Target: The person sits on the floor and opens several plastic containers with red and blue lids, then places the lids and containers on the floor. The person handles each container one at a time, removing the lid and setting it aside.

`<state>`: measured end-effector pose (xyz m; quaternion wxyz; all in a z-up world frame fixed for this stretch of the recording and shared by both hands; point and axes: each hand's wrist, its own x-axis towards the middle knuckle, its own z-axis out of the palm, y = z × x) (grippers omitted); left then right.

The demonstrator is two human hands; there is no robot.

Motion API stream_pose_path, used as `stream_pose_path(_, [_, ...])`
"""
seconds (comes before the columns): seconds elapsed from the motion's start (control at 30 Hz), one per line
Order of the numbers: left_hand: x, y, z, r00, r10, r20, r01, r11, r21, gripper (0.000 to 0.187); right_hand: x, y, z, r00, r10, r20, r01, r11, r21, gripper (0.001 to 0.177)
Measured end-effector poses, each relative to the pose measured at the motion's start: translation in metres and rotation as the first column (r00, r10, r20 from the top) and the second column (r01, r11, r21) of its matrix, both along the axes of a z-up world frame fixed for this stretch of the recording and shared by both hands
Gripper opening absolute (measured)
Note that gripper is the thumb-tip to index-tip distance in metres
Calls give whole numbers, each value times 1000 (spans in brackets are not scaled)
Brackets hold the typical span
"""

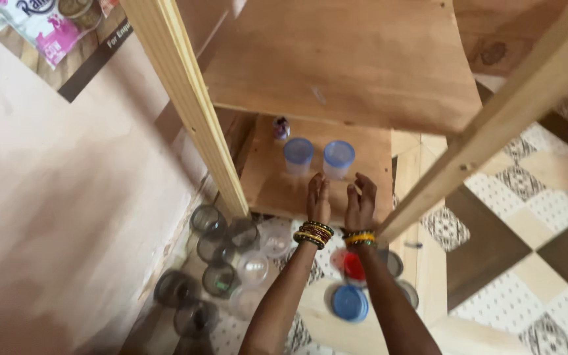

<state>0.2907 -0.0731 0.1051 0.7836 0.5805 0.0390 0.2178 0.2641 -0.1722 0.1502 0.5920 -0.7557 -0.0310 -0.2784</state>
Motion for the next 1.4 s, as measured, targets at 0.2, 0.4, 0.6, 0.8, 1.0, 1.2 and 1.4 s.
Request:
stream_pose_path(0.2, [76, -3, 9, 958, -204, -201, 193, 979, -71, 69, 142, -17, -37, 991, 78, -107, -82, 996, -35, 65])
stream_pose_path(0.4, [66, -5, 38, 944, -14, -328, 109, 955, 274, 76, 127, -16, -41, 925, 94, -368, -105, 994, -10, 71])
stream_pose_path(0.6, [-60, 4, 26, 984, 146, 100, -171, 630, 758, 86, 5, -10, -29, 895, -252, -368, -1, 825, -565, 53])
stream_pose_path(0.8, [-210, -1, -7, 935, -56, -351, -157, 821, -549, 48, -124, 10, -88, 799, -170, -577, -147, 875, -461, 49])
stream_pose_path(1.0, [-291, 28, -97, 966, 45, -256, -15, 993, 116, 48, -232, 69, -109, 821, -252, -513, -236, 668, -706, 59])
stream_pose_path(1.2, [-291, 52, -133, 975, 10, -223, 127, 799, 587, 45, -261, 91, -71, 856, -302, -420, -143, 642, -753, 79])
stream_pose_path(1.4, [-293, 57, -131, 984, -73, -160, 127, 926, 355, 42, -257, 65, -79, 915, 8, -403, -339, 553, -761, 76])
